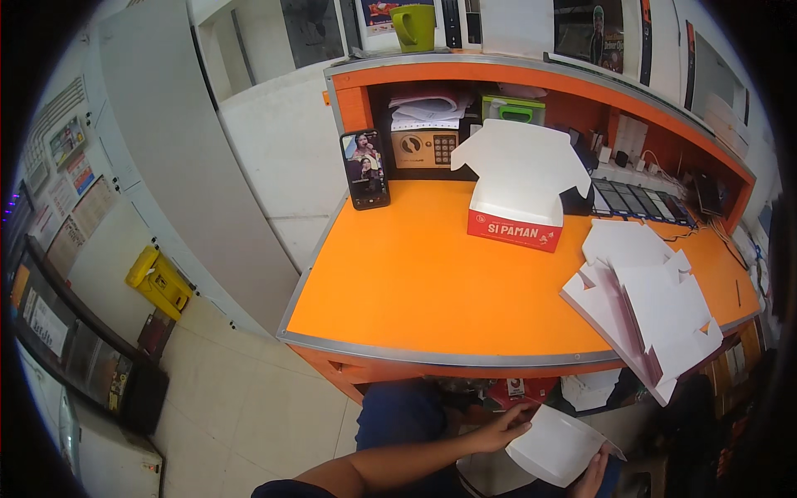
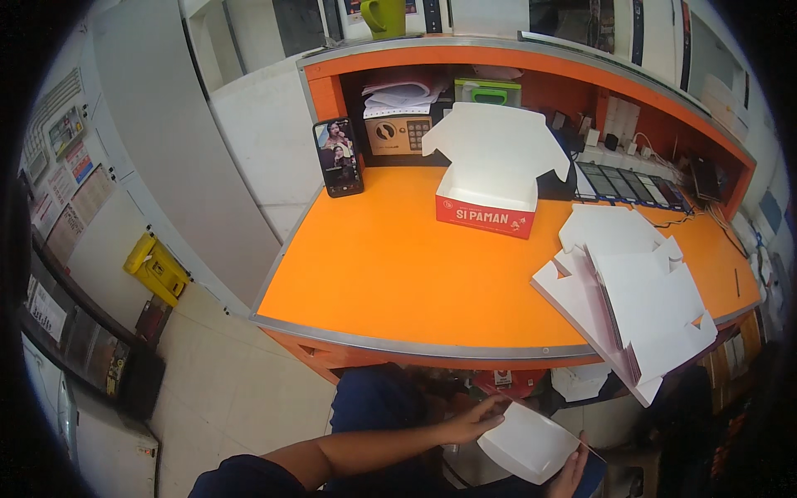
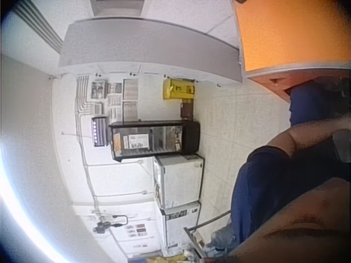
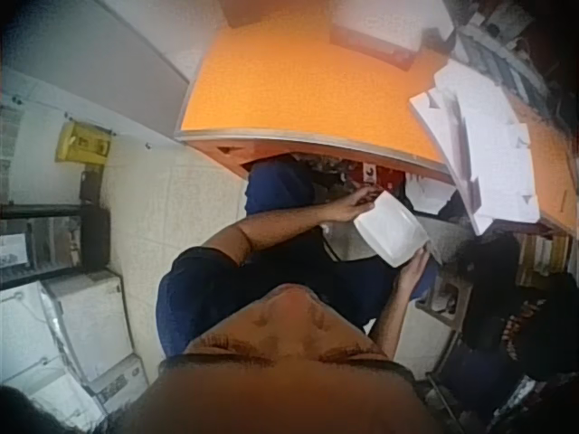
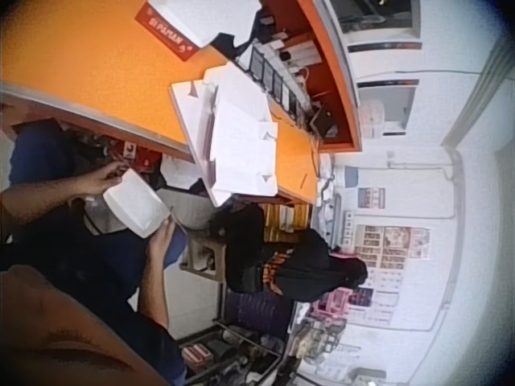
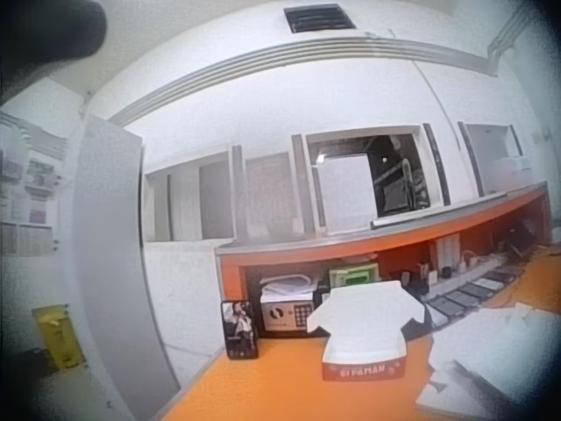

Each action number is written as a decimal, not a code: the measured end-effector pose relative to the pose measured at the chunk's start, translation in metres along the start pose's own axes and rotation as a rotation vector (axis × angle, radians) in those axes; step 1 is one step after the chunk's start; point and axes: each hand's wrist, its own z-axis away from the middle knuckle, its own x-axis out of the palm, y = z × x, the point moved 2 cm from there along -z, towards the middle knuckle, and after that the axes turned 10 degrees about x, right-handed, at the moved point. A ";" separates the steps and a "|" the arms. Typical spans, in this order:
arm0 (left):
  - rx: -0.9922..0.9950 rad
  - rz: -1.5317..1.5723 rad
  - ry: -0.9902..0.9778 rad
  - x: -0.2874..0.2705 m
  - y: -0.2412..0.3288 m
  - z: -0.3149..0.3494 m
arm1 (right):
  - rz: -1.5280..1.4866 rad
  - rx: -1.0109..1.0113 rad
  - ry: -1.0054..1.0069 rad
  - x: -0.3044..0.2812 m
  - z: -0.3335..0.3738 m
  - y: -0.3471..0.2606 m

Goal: The person assembles white cardboard boxes by folding the flaps and tucking them into slots. They handle multiple flat-packed box pieces, fold them into shape, and place the finished boxes on the orange desk.

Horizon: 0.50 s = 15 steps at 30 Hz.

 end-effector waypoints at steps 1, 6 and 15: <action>-0.032 0.039 -0.012 -0.002 0.002 -0.001 | 0.052 -0.094 -0.003 -0.009 0.000 0.003; -0.124 0.164 0.036 -0.003 0.023 -0.004 | 0.577 -0.757 0.109 -0.004 0.047 -0.074; -0.196 0.159 -0.033 -0.002 0.027 -0.001 | 0.969 -0.760 0.097 0.022 0.062 -0.066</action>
